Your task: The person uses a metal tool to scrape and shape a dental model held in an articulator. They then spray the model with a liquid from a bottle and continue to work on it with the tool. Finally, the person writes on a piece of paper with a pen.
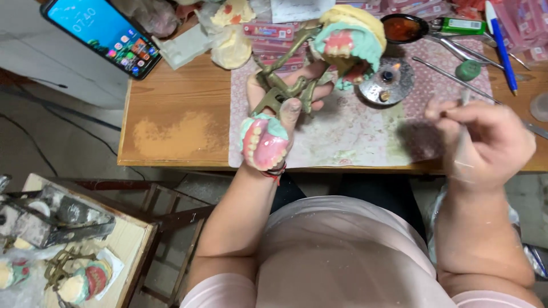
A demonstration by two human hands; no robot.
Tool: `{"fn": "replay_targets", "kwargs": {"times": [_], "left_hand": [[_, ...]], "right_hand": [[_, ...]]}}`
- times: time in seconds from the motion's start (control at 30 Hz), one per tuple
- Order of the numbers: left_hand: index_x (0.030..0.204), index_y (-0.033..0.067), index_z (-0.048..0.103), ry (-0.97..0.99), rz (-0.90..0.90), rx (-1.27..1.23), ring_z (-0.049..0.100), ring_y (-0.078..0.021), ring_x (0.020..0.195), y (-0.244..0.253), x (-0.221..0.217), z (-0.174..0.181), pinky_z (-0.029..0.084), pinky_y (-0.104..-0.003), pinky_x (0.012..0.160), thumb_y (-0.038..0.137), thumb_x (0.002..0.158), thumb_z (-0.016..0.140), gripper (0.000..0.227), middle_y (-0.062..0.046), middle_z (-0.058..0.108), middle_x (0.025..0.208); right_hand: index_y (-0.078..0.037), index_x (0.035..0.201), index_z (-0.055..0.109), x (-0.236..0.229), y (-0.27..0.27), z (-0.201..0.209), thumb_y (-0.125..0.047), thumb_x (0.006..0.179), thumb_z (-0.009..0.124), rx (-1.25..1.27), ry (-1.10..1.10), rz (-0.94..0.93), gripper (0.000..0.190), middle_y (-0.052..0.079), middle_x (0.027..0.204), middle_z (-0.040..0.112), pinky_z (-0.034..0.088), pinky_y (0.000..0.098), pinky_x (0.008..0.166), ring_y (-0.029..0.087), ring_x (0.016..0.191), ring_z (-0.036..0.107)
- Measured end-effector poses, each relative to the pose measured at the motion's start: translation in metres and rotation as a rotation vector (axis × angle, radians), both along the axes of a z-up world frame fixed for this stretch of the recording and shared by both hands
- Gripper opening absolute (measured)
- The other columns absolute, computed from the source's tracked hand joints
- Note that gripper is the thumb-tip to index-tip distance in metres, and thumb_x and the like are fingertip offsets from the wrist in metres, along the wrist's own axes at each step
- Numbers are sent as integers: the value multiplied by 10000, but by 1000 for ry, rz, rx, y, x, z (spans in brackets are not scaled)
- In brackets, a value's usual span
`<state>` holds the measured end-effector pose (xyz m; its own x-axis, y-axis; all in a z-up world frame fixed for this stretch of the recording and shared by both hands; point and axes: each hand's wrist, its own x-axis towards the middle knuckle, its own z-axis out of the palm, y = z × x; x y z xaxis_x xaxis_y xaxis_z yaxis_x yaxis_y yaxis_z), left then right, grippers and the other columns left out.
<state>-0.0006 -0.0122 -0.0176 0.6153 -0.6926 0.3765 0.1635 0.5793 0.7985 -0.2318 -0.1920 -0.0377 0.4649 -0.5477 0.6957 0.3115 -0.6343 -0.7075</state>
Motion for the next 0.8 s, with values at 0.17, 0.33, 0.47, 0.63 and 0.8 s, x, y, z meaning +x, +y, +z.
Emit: {"fn": "replay_targets", "kwargs": {"times": [0.17, 0.33, 0.47, 0.63, 0.8], "left_hand": [[1323, 170, 251, 6, -38, -28, 708, -458, 1156, 1, 3, 0, 654, -389, 911, 283, 1058, 649, 492, -396, 513, 1467], [1312, 180, 244, 9, -37, 24, 721, -408, 1157, 5, -2, 1, 623, -378, 927, 422, 1022, 680, 577, -317, 546, 1475], [1352, 124, 281, 11, -32, 30, 732, -386, 1154, 5, -2, 6, 621, -376, 938, 450, 1009, 689, 625, -281, 567, 1476], [1347, 170, 217, -25, -26, 25, 722, -387, 1175, 5, -2, 7, 612, -393, 944, 510, 1026, 648, 635, -287, 546, 1499], [1403, 81, 327, 32, -84, 4, 746, -404, 1143, 0, 5, 1, 640, -324, 854, 459, 964, 767, 727, -286, 598, 1460]], "right_hand": [[60, 997, 660, 58, 63, 20, -231, 1016, 666, -29, -278, 77, 291, 220, 828, 648, 549, 428, 749, 354, 731, 656], [-2, 987, 693, 82, 110, 30, -267, 1000, 625, 329, -204, 455, 274, 212, 870, 716, 607, 412, 781, 329, 788, 726], [-22, 1009, 685, 87, 124, 24, -217, 1006, 623, 438, -176, 581, 205, 227, 896, 713, 592, 394, 837, 320, 848, 717], [-21, 1025, 676, 89, 124, 22, -213, 1029, 587, 385, -139, 580, 211, 223, 912, 712, 581, 395, 851, 322, 874, 709], [-15, 1044, 656, 88, 127, 25, -250, 1080, 539, 308, -114, 568, 265, 237, 944, 727, 620, 396, 862, 336, 903, 739]]}}
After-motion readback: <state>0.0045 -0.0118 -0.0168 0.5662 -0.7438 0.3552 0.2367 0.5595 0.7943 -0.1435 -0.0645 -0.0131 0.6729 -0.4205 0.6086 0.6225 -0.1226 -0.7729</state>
